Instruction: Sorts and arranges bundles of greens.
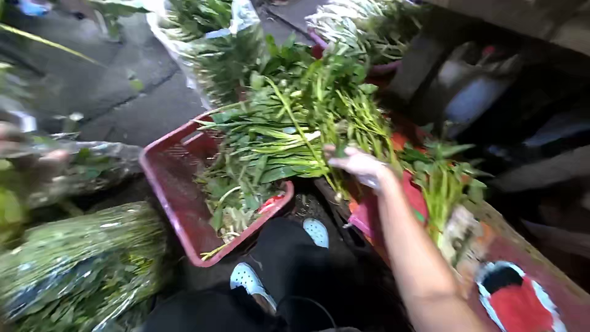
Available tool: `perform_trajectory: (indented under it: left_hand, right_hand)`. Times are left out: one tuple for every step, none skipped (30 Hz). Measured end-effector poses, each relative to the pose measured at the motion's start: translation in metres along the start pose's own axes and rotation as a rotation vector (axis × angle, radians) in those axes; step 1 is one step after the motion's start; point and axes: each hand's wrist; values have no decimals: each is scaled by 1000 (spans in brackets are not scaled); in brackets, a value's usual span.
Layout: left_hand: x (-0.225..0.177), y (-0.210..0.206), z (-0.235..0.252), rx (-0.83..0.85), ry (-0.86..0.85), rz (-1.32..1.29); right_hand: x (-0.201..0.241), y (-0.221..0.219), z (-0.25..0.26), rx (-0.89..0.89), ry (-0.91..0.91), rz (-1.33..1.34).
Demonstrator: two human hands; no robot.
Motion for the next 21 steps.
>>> perform_trajectory:
  left_hand:
    - [-12,14,-5,128,42,-209]
    - [-15,29,-4,298,92,-394]
    - [-17,27,-11,312,126,-473]
    - [-16,17,-22,264,131,-481]
    - [-8,6,-31,221,125,-474]
    - [2,-3,-39,205,125,-459]
    - [14,-10,-47,214,134,-453]
    - [26,-16,-53,222,143,-467]
    - [40,-23,-59,238,159,-500]
    - [52,-31,-67,235,176,-523]
    - [62,-40,-75,230,198,-538]
    - [71,-49,-84,236,215,-541]
    - [79,-57,-92,254,230,-542]
    - [88,-64,-99,266,243,-533]
    - [95,-70,-106,267,256,-512]
    - [99,-75,-112,259,274,-472]
    - [102,-77,-117,250,294,-427]
    - [105,-76,-120,261,312,-403]
    - [109,-73,-120,281,329,-415]
    - [112,-66,-117,322,354,-453]
    - [117,-59,-113,354,379,-505]
  right_hand:
    - [6,10,-14,9,26,-117]
    - [15,19,-27,-21,61,-224]
    - [23,25,-41,-92,85,-302]
    - [27,32,-51,-205,125,-377]
    - [27,38,-57,-350,192,-432]
    - [25,42,-58,-500,271,-449]
    - [26,41,-55,-640,342,-442]
    - [33,34,-51,-736,393,-401]
    - [48,19,-51,-752,441,-327]
    - [68,-1,-50,-673,470,-251]
    - [89,-26,-47,-503,485,-183]
    - [110,-54,-40,-287,470,-138]
    - [129,-80,-29,-84,454,-132]
    - [145,-105,-14,69,450,-138]
    - [157,-129,0,157,442,-117]
    - [167,-150,13,195,425,-70]
    - [176,-171,23,196,416,-18]
    - [183,-186,30,173,416,-13]
    - [188,-196,35,159,412,-26]
    - [189,-205,40,152,414,-20]
    - [189,-211,44,156,408,0]
Point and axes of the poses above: each hand's wrist, its own z-axis towards the middle knuckle, its own y-axis out of the back of the hand, x = y × z, and after that the axes turned 10 degrees about -z, right-handed
